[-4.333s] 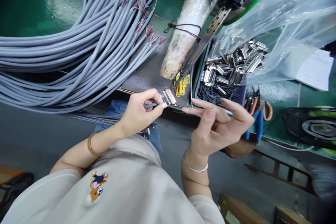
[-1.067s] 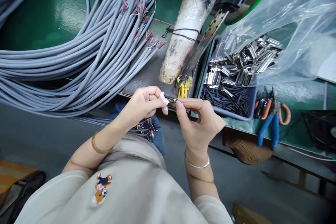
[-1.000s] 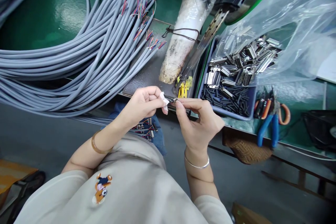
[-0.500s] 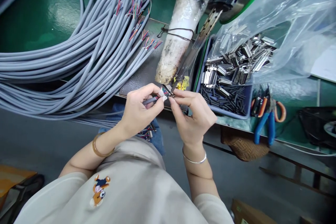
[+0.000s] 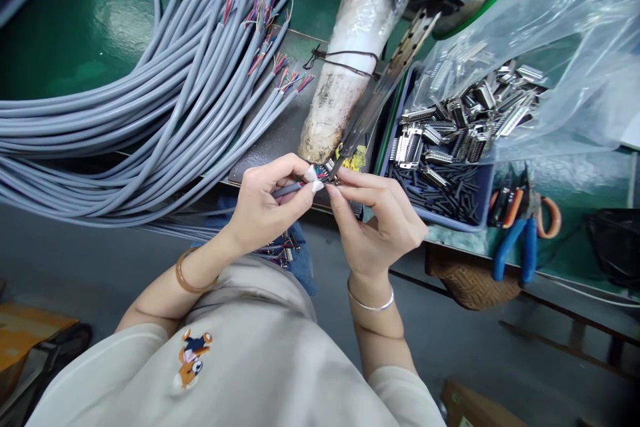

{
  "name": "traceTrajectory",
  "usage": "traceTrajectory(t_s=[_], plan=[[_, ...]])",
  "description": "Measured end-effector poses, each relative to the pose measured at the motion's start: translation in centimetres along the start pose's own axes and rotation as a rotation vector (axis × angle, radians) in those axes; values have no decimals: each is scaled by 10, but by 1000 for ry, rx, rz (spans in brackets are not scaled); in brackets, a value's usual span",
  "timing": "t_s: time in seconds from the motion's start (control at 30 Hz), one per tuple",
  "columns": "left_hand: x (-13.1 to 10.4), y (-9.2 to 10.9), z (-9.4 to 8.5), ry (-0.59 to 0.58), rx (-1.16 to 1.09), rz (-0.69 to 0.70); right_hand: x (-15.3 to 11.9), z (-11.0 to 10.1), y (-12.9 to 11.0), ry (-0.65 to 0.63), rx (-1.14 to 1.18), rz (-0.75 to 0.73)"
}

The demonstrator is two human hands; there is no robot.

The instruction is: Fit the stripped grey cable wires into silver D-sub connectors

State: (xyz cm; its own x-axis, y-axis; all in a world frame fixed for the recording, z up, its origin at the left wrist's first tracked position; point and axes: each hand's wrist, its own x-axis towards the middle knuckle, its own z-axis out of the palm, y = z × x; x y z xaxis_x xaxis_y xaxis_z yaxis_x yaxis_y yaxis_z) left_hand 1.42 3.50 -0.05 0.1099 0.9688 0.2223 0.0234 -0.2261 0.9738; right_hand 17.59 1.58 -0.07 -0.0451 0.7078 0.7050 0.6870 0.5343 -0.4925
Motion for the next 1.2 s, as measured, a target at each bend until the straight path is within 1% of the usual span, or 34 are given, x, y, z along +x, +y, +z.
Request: traceTrajectory(t_s=[0.13,0.27,0.37,0.53,0.63,0.8,0.93,1.1,1.2], plan=[[2,1,-1,-23,-121,-116,-1,0,0,-1,0,7],[4,0,-2,-51,-274,-199,-3,0,2,-8,-18,-18],[4,-1,-2,-64,-305,-243,-5,0,4,-31,-30,-41],[2,0,-2,-57,-193,-217,-7,-1,5,-35,-37,-66],[1,2,-2,-45,-129,-209,-6,0,5,-30,-29,-56],[1,4,0,-28,-101,-191,-2,2,3,-1,-24,-30],[1,6,0,-26,-86,-171,-2,3,2,28,-22,-37],[1,7,-1,-51,-81,-174,-5,3,5,45,-55,-100],[2,8,-2,-78,-90,-197,-7,2,9,28,-85,-169]])
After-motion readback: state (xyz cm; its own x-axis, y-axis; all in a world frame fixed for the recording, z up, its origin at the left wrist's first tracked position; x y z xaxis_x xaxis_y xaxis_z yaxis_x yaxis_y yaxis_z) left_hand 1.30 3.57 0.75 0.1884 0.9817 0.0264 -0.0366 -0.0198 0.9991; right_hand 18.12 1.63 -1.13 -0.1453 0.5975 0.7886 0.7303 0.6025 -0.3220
